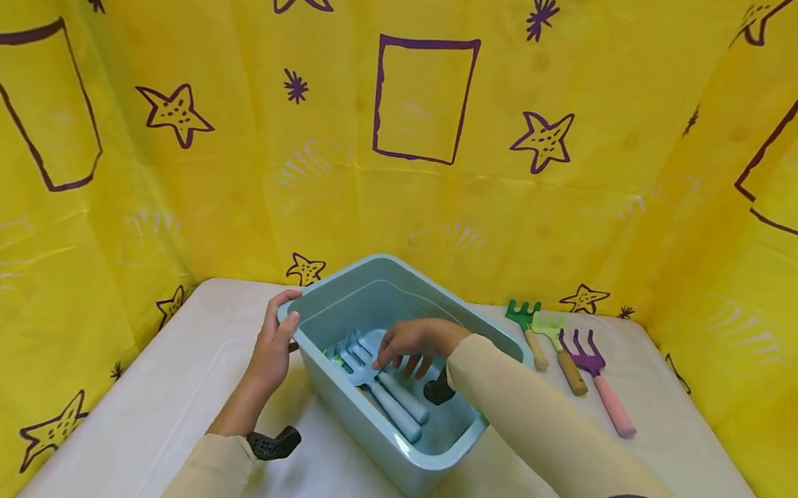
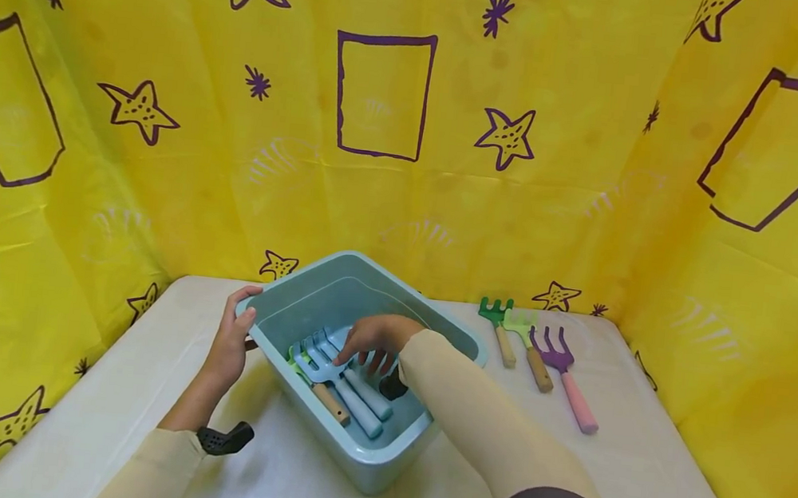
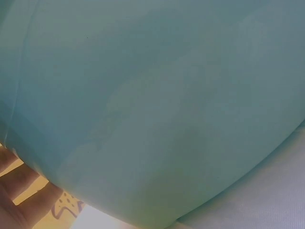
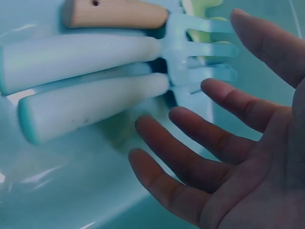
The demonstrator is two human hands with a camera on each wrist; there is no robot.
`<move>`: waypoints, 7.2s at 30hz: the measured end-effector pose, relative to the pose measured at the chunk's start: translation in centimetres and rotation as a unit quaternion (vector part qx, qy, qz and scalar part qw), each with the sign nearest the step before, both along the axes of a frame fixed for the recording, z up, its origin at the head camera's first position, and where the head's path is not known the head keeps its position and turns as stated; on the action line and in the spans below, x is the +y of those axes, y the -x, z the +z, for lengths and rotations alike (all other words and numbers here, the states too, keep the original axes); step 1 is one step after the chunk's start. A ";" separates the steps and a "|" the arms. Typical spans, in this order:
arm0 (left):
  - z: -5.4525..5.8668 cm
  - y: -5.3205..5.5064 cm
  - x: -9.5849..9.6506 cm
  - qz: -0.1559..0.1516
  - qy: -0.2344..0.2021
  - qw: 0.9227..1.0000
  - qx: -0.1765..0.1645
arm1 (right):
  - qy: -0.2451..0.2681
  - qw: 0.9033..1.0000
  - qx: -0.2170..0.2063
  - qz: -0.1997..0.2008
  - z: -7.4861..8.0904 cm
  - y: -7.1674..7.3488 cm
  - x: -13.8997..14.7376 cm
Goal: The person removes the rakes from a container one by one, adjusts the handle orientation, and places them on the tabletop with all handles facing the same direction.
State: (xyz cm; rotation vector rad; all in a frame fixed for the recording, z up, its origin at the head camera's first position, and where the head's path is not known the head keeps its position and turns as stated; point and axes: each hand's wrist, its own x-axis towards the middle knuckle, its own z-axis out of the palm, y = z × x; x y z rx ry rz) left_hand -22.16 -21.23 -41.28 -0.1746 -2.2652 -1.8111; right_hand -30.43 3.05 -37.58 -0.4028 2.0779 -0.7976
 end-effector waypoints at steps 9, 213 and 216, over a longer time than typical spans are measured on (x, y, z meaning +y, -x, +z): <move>-1.5 0.9 -0.6 0.013 0.001 1.000 0.017 | -0.015 0.998 -0.061 0.002 -1.2 -0.1 -0.3; -1.8 0.8 -0.7 0.012 0.010 1.000 0.008 | -0.075 0.897 0.259 -0.350 -10.4 -11.5 40.5; -1.8 0.8 -0.7 0.011 0.009 1.000 0.009 | -0.075 0.897 0.265 -0.346 -10.4 -11.7 40.4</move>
